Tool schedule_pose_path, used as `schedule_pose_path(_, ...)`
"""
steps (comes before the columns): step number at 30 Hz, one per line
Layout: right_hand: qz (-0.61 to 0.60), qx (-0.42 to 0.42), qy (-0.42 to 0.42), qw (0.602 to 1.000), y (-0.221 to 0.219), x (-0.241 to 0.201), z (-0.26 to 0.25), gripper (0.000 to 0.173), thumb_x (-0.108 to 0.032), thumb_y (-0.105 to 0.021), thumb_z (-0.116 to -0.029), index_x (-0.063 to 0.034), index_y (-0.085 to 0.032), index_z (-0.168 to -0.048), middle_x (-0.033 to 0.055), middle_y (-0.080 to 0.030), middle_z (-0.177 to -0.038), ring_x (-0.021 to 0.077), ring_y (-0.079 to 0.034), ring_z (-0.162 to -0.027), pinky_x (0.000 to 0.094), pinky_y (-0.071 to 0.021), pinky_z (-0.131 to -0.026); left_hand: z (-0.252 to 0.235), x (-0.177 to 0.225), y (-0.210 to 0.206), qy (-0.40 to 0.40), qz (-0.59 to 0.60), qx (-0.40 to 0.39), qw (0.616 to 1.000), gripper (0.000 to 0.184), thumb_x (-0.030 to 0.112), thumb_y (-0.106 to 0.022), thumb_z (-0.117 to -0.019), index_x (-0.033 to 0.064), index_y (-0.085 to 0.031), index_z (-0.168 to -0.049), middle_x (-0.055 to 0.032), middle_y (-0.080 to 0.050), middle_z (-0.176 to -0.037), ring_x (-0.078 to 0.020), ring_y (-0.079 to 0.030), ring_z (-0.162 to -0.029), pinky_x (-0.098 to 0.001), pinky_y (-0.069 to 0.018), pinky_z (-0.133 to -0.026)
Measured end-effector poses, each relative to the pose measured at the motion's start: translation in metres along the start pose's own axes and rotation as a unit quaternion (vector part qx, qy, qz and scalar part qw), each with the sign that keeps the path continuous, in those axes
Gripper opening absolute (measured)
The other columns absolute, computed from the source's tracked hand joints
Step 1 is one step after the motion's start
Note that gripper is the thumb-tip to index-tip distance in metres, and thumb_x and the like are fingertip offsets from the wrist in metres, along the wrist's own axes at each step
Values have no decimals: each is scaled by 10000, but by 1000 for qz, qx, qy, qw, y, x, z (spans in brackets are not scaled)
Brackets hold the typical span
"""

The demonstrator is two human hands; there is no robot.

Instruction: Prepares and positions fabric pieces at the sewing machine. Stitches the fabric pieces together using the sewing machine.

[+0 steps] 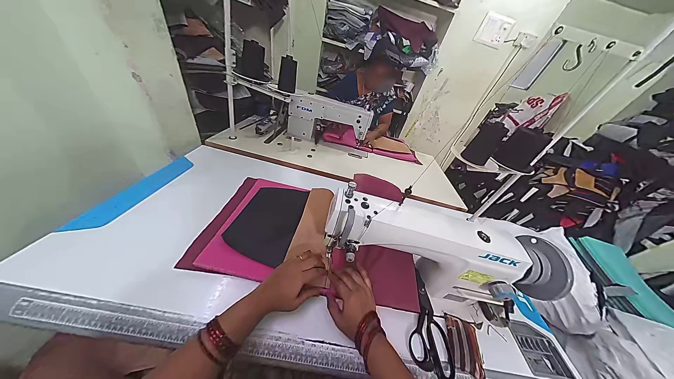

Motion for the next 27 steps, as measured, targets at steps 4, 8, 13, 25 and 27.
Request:
schedule_pose_path(4,44,-50,-10,998,4,-15,9,486,-334,-700,-901,-38,-717,-1286,69,-671,-1391,315,-651,-1260,647,-376,-1122,2,-4,-2,-22,-29,-11,999,338,263,-605,-974,42,-719,-1201,-132,-694,-1285,-342,-607,-1296,-532,-446,-1115)
schedule_pose_path(8,89,-78,-35,992,2,-22,-2,438,-304,-672,-926,-40,-727,-1272,50,-647,-1428,317,-616,-1310,687,-322,-1137,-3,-4,-6,-2,-44,13,999,293,238,-580,-985,55,-749,-1140,-125,-707,-1252,-342,-631,-1261,-546,-474,-1086)
schedule_pose_path(13,102,-85,-47,990,-4,-21,-12,398,-276,-634,-949,-33,-739,-1246,61,-664,-1404,347,-597,-1330,731,-289,-1131,-6,-9,-8,20,-48,24,998,281,234,-577,-989,68,-764,-1116,-124,-712,-1235,-343,-633,-1255,-556,-472,-1086)
schedule_pose_path(25,86,-19,-83,993,-10,-15,-18,392,-295,-656,-894,-106,-769,-1218,173,-674,-1347,471,-560,-1324,740,-271,-1140,-11,-32,-9,-20,2,77,997,224,224,-587,-988,105,-775,-1018,-97,-738,-1156,-317,-667,-1201,-556,-482,-1075)
schedule_pose_path(27,83,-38,-86,992,-8,-15,-18,392,-296,-663,-904,-125,-762,-1244,190,-646,-1381,489,-525,-1351,745,-240,-1151,-13,-34,-9,-14,9,72,997,221,205,-591,-985,92,-781,-997,-102,-742,-1151,-324,-667,-1202,-562,-475,-1080)
Point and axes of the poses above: each hand's wrist, its own z-axis away from the middle knuckle, its own y-axis out of the back of the hand, x = y × z, the point moved 1 cm from there along -z, towards the middle knuckle
